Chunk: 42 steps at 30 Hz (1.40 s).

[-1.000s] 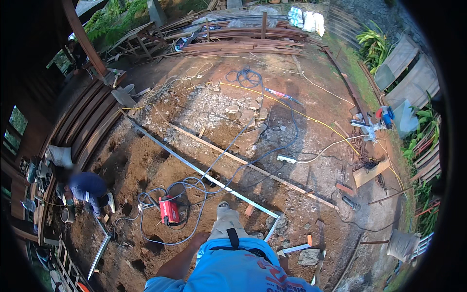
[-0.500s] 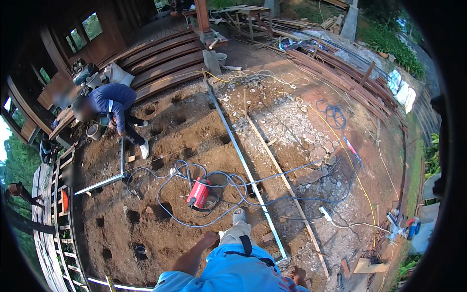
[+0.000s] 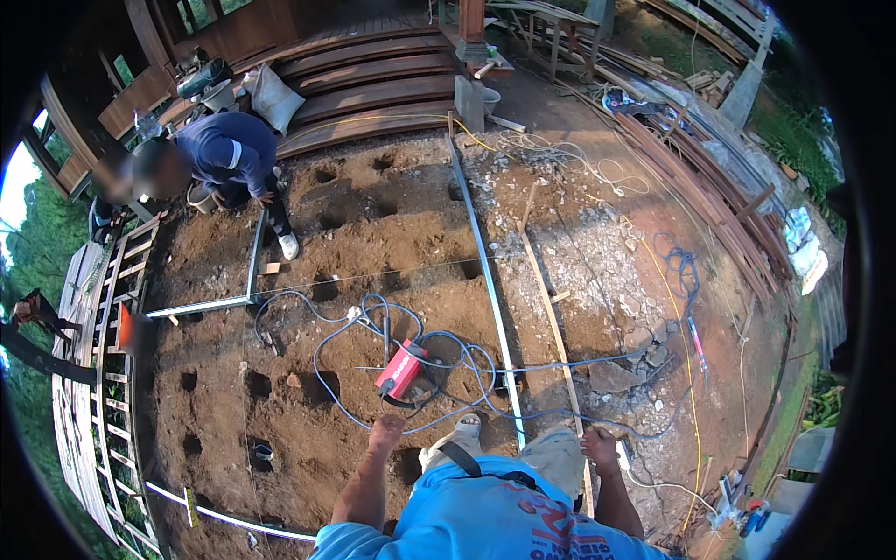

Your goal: The person mixes wet concrete on the ground using a hoe, then scoops it with a trowel and applies it to metal frame joints. They walk around the site, retrieve a trowel, and continue applying concrete to multiple joints while another person works nearby.

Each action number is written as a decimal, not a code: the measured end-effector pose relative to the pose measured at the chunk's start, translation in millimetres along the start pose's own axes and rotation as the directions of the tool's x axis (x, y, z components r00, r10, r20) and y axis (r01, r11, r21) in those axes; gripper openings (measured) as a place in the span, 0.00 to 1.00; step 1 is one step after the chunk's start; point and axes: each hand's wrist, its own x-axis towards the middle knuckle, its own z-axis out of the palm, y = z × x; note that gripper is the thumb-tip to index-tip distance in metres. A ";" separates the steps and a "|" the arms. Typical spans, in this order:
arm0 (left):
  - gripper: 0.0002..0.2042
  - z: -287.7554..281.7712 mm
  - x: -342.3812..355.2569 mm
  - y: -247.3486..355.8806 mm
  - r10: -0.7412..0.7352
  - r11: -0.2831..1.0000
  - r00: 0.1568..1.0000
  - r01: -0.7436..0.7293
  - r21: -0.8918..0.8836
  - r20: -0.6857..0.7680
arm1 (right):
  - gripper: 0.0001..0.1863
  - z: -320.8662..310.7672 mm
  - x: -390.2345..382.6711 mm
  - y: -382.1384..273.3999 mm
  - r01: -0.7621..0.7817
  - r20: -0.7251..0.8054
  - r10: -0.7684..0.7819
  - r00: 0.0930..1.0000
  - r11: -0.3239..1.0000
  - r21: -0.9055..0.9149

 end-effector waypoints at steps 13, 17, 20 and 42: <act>0.11 -6.6 -102.9 -71.9 -0.574 0.729 0.818 0.534 -0.428 0.043 | 0.13 20.3 117.6 10.6 0.346 0.373 -0.062 0.926 0.536 -0.770; 0.11 7.0 -99.2 -66.4 -0.649 0.626 0.758 0.577 -0.525 0.059 | 0.06 59.3 204.4 27.9 0.796 0.709 -0.364 0.604 0.251 -0.550; 0.09 21.7 -66.9 -43.5 -0.613 0.523 0.785 0.488 -0.699 0.088 | 0.07 96.0 255.1 -9.4 0.720 0.718 -0.122 0.685 0.261 -0.643; 0.19 -32.8 309.6 381.1 -0.187 0.902 0.938 0.046 -0.430 -0.292 | 0.13 260.7 566.2 -362.1 -0.099 0.251 0.242 0.937 0.875 -0.474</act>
